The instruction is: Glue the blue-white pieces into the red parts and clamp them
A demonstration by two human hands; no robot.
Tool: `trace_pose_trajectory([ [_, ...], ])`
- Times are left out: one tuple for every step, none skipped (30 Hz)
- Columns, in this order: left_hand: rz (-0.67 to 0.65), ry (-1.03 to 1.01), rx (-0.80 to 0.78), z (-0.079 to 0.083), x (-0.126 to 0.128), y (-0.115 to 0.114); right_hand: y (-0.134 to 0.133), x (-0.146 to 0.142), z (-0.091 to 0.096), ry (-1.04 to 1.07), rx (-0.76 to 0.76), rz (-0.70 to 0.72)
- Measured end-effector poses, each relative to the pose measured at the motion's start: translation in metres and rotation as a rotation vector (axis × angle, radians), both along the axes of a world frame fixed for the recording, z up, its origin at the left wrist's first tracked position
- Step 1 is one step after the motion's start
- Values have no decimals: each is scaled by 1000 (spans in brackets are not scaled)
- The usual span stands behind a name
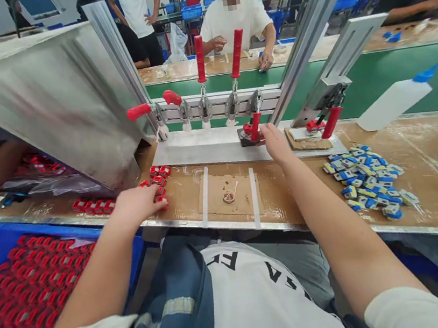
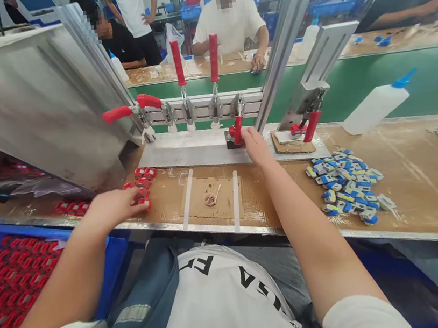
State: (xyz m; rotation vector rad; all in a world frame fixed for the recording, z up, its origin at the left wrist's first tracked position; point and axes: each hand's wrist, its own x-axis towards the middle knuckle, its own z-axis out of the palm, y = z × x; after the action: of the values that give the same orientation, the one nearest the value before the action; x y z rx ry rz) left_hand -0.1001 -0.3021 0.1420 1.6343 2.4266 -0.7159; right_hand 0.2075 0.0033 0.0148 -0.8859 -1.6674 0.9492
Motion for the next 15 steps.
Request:
trace_pose_trajectory([
  [19,-13,4,-14,2,-7,2,-8,3,88,-92,63],
  [38,-20,29,-26,6,-12,2,-12,8,184,-163,107],
  [58,-22,66,-35,10,-15,1,-14,14,285,-199,135],
  [74,-24,111,-42,14,-17,-2,-15,22,390,-195,151],
  [87,-30,151,-46,17,-18,-5,-14,30,488,-171,157],
  [95,-44,178,-47,20,-18,-10,-13,39,571,-141,158],
  [98,-65,190,-47,21,-16,-14,-13,48,627,-117,158],
  [95,-88,189,-45,22,-14,-18,-13,56,657,-101,155],
  [89,-108,183,-42,22,-10,-21,-14,62,665,-88,148],
  [77,-125,181,-39,22,-5,-23,-16,68,655,-78,136],
  [54,-144,194,-36,23,3,-24,-17,71,629,-66,116],
  [13,-173,226,-34,25,13,-24,-19,74,593,-54,90],
  [-45,-224,273,-33,30,26,-24,-20,76,554,-40,60],
  [-116,-308,326,-34,37,43,-24,-21,77,519,-25,30],
  [-192,-429,373,-36,46,62,-24,-22,77,485,-11,8],
])
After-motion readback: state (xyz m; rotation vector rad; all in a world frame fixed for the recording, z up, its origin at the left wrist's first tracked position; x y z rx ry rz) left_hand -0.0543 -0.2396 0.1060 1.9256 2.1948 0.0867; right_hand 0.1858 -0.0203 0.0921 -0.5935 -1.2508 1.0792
